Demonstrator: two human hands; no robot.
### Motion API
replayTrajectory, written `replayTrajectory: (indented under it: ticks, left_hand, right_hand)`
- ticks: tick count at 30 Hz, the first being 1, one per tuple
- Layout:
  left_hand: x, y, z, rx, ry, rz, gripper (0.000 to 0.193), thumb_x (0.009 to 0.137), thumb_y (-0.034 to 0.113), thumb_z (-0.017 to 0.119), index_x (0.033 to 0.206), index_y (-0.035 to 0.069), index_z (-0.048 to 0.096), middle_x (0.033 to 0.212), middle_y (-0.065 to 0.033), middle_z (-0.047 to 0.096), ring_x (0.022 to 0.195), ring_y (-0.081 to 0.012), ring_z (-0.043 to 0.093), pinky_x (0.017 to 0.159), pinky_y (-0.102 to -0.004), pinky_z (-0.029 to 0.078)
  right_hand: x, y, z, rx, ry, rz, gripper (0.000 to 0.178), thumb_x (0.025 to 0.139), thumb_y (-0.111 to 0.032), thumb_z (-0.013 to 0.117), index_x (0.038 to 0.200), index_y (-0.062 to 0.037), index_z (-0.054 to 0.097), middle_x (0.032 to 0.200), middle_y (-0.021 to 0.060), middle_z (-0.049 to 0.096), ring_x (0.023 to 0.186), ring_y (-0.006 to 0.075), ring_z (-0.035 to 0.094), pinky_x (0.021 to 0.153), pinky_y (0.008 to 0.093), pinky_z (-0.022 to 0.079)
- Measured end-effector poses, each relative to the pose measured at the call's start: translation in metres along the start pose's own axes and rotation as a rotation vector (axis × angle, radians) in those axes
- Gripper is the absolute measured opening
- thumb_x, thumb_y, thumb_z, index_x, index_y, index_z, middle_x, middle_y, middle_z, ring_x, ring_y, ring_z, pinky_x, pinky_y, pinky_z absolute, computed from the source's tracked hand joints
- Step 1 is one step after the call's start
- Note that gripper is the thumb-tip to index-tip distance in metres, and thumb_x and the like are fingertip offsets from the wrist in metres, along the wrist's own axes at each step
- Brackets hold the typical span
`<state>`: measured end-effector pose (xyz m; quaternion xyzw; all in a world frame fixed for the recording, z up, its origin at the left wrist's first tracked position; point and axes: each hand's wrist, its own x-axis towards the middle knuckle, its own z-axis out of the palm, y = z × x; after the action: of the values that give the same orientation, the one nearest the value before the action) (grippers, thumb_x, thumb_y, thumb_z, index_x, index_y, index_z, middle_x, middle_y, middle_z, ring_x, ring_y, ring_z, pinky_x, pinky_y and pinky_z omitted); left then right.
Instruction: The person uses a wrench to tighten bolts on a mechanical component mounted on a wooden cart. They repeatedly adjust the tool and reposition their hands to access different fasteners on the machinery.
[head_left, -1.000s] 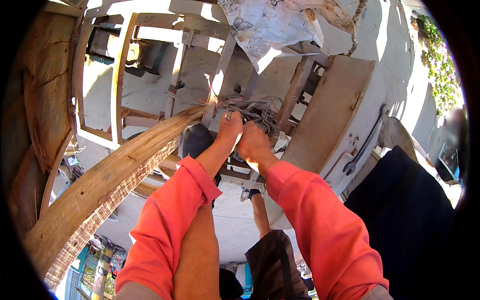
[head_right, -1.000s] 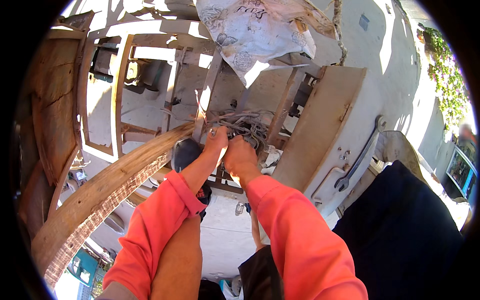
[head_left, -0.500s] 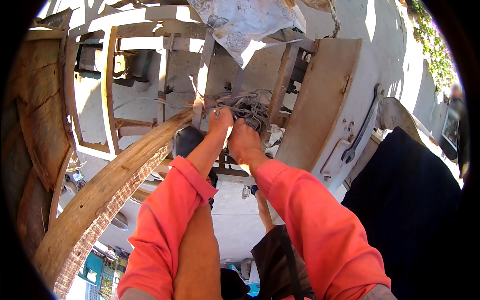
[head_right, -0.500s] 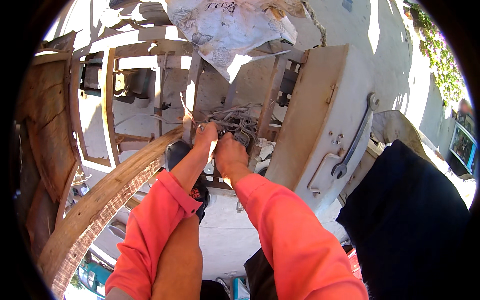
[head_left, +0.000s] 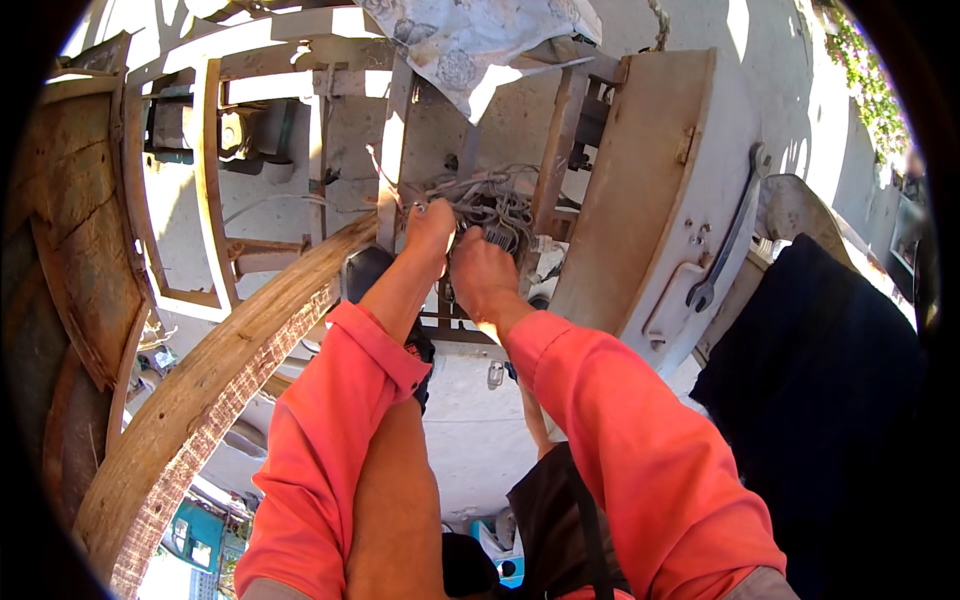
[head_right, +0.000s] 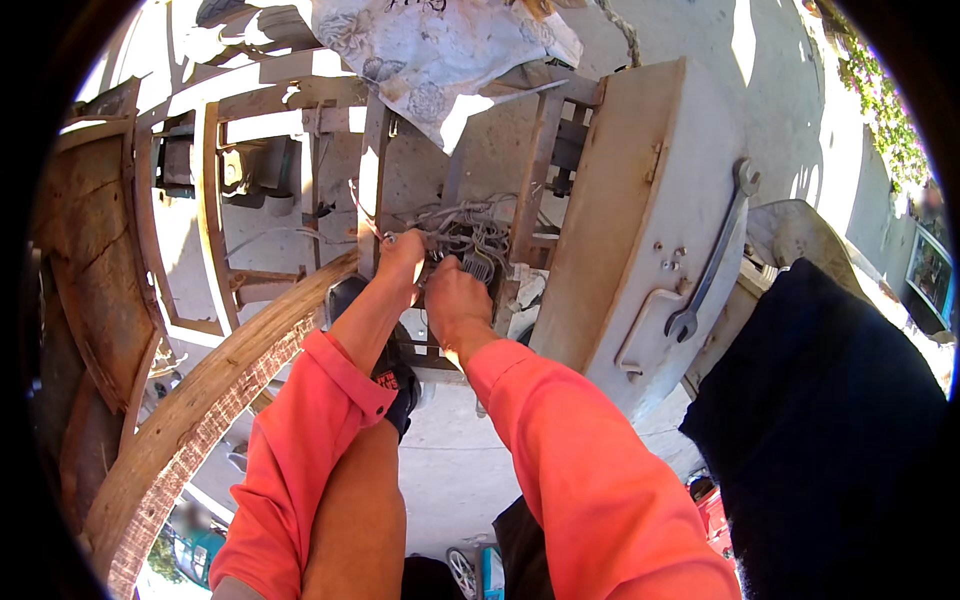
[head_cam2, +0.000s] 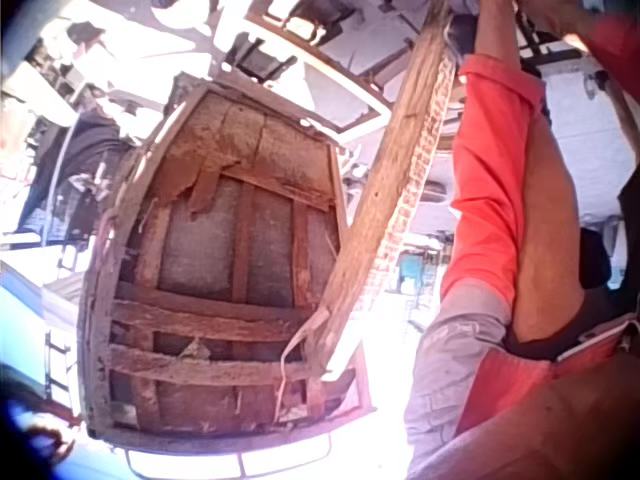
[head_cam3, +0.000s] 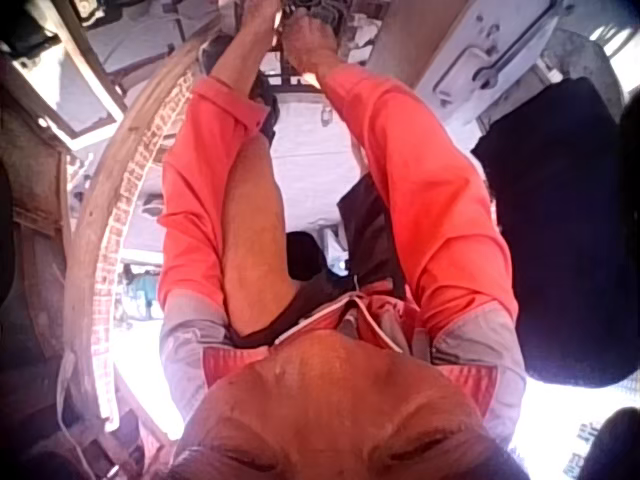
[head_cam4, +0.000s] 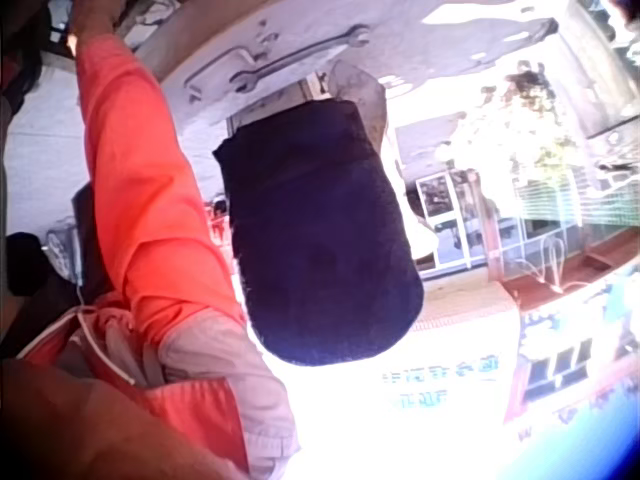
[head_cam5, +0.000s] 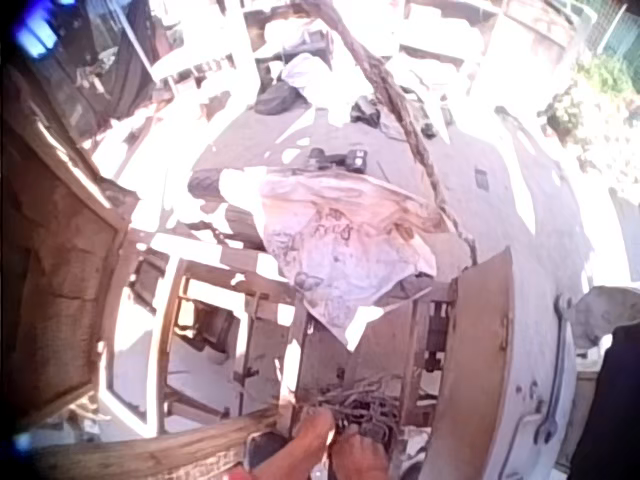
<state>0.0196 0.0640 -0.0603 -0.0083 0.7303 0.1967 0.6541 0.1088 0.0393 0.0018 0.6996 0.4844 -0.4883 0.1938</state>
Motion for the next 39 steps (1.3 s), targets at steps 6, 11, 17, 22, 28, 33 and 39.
replayTrajectory:
  ticks: [6,11,17,22,28,33,39]
  left_hand:
    - [0.001,-0.002,0.001,0.037,0.033,0.03,0.023,0.08,0.014,0.046,0.091,0.001,0.06,0.084,-0.0084,0.06,0.073,-0.0184,0.051,0.066,-0.036,0.043]
    - [-0.014,0.014,-0.001,0.017,-0.064,0.014,0.018,0.082,0.013,0.05,0.094,0.003,0.057,0.086,-0.0103,0.058,0.076,-0.0233,0.058,0.064,-0.0392,0.047]
    - [-0.028,0.038,-0.005,-0.01,-0.147,-0.121,0.02,0.086,0.015,0.045,0.099,0.001,0.053,0.092,-0.0138,0.056,0.078,-0.0303,0.058,0.07,-0.0439,0.051]
    - [-0.023,0.034,-0.007,0.035,-0.201,-0.1,0.023,0.089,0.018,0.043,0.101,0.0,0.052,0.095,-0.0148,0.054,0.082,-0.0346,0.06,0.077,-0.0484,0.053]
    - [-0.027,0.037,-0.012,-0.004,-0.226,-0.138,0.025,0.088,0.02,0.043,0.1,0.0,0.051,0.096,-0.0163,0.054,0.087,-0.0377,0.061,0.081,-0.05,0.053]
    - [-0.016,0.026,-0.023,-0.106,-0.267,-0.189,0.03,0.086,0.018,0.044,0.108,-0.003,0.049,0.101,-0.0186,0.053,0.092,-0.04,0.06,0.088,-0.0505,0.05]
    - [-0.014,0.014,-0.031,-0.244,-0.277,-0.188,0.036,0.085,0.016,0.045,0.114,-0.006,0.045,0.108,-0.0239,0.052,0.098,-0.0423,0.06,0.091,-0.0524,0.05]
  right_hand:
    - [0.002,0.005,0.006,-0.043,0.048,-0.059,0.02,0.093,-0.014,0.041,0.099,0.0035,0.049,0.092,0.0277,0.067,0.088,0.0421,0.067,0.078,0.048,0.054]
    - [0.004,0.006,0.005,-0.07,0.014,-0.056,0.021,0.094,-0.014,0.04,0.101,0.0035,0.049,0.095,0.0273,0.067,0.091,0.0413,0.067,0.078,0.0475,0.055]
    - [0.003,0.014,0.007,-0.152,0.022,-0.15,0.02,0.092,-0.014,0.043,0.1,0.0034,0.048,0.088,0.0262,0.068,0.085,0.0405,0.068,0.074,0.0474,0.055]
    - [-0.007,0.009,-0.005,-0.165,0.017,-0.156,0.017,0.089,-0.009,0.044,0.099,0.0037,0.047,0.087,0.0271,0.067,0.084,0.0416,0.067,0.075,0.0478,0.054]
    - [0.001,0.014,-0.017,-0.23,-0.017,-0.207,0.021,0.087,-0.009,0.047,0.101,0.0048,0.052,0.094,0.0272,0.067,0.092,0.0394,0.067,0.08,0.0454,0.054]
    - [0.01,0.01,-0.033,-0.191,-0.115,-0.197,0.029,0.08,-0.006,0.052,0.104,0.0077,0.058,0.101,0.0296,0.065,0.098,0.0419,0.064,0.084,0.0457,0.052]
    - [0.02,0.004,-0.047,-0.287,-0.252,-0.215,0.028,0.078,-0.006,0.053,0.101,0.0021,0.068,0.106,0.0265,0.065,0.102,0.039,0.063,0.088,0.0431,0.051]
